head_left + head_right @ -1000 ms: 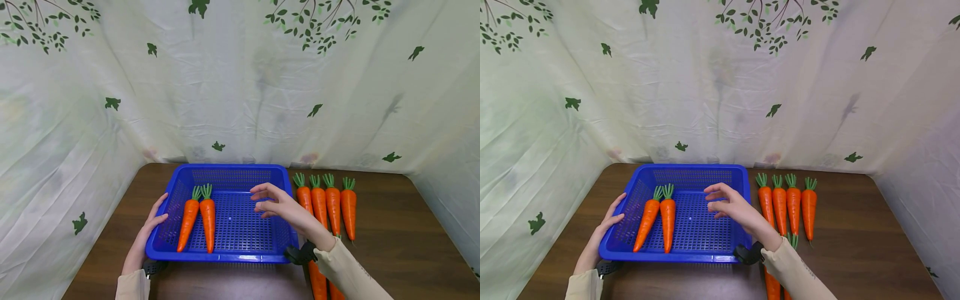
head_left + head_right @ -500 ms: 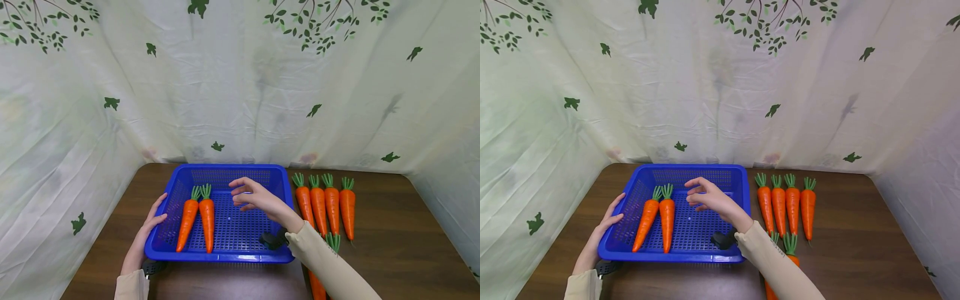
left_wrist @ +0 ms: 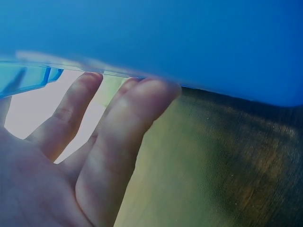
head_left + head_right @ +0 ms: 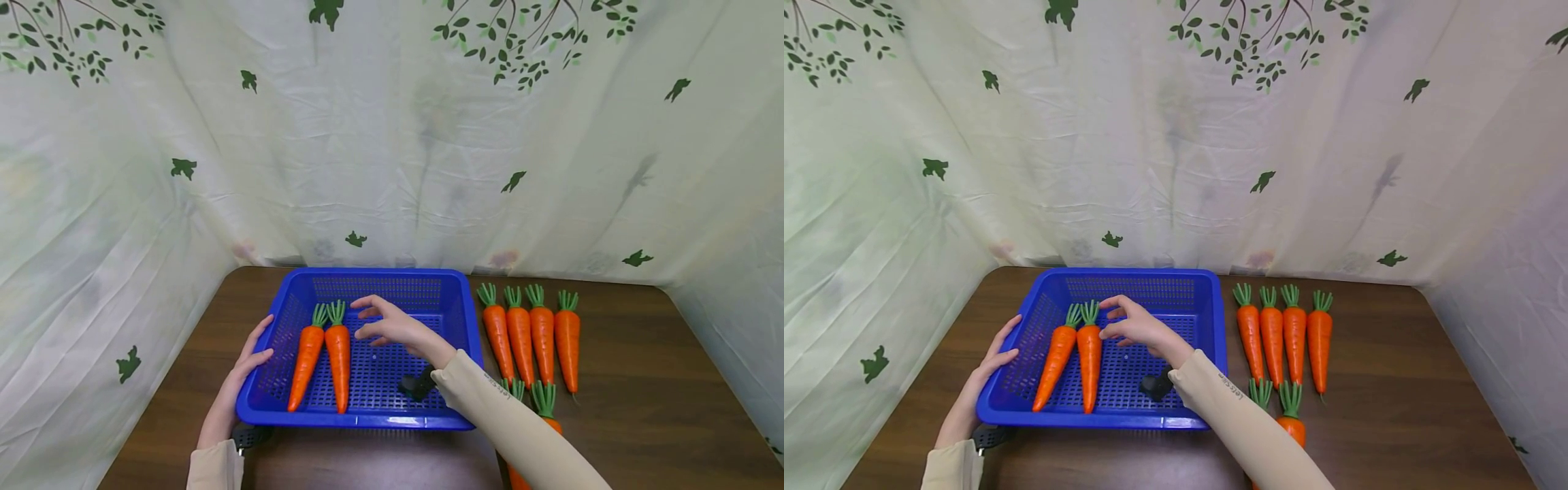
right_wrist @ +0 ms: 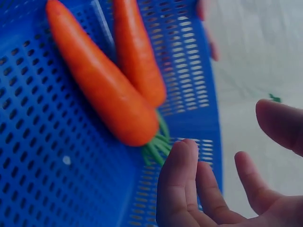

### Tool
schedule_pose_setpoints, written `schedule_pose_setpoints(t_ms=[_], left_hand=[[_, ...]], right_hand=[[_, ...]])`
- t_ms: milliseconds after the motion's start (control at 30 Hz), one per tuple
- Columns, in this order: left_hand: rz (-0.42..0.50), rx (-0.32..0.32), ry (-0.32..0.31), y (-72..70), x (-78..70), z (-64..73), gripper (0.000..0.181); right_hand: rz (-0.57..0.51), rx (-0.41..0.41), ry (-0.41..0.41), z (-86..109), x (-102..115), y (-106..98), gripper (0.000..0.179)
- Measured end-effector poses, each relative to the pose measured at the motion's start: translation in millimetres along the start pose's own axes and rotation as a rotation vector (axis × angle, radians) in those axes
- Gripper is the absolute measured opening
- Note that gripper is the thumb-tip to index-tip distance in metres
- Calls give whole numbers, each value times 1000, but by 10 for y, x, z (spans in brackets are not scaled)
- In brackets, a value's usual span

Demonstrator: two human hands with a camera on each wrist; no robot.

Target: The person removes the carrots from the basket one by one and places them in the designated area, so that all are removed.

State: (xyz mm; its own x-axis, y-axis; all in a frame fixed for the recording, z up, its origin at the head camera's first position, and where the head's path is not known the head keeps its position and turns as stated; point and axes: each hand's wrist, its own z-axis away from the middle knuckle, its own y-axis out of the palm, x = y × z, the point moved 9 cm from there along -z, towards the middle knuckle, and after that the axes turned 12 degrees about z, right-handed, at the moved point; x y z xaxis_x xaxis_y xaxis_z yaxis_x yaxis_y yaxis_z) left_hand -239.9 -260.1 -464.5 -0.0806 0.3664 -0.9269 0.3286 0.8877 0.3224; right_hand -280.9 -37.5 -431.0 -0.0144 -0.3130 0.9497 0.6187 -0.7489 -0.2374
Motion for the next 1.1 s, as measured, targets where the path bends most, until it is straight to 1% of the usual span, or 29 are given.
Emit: schedule_pose_setpoints(t_ms=[133, 200, 367, 433, 467, 567, 667, 800, 967, 1100], left_hand=[[1, 14, 25, 5, -19, -14, 62], [5, 17, 27, 6, -23, -19, 63], [18, 18, -3, 11, -5, -14, 61], [24, 23, -8, 17, -2, -11, 60], [20, 25, 1, 16, -6, -14, 61], [10, 27, 33, 8, -19, -28, 63], [-14, 13, 59, -14, -27, -42, 66], [-19, 11, 52, -20, -16, -42, 66], [-3, 30, 49, -7, -16, -38, 66], [-14, 24, 56, -13, -24, -42, 66]], right_hand=[[-2, 42, 19, -100, -88, 114, 58], [4, 62, 35, -141, -143, 161, 60], [22, 96, 60, -216, -250, 238, 62], [20, 105, 68, -234, -270, 256, 62], [18, 108, 73, -243, -279, 264, 63], [6, 111, 89, -271, -299, 285, 64], [5, 108, 100, -304, -320, 312, 66], [25, 106, 109, -331, -331, 356, 67], [62, 86, 129, -377, -365, 388, 68], [78, 82, 147, -417, -403, 418, 69]])
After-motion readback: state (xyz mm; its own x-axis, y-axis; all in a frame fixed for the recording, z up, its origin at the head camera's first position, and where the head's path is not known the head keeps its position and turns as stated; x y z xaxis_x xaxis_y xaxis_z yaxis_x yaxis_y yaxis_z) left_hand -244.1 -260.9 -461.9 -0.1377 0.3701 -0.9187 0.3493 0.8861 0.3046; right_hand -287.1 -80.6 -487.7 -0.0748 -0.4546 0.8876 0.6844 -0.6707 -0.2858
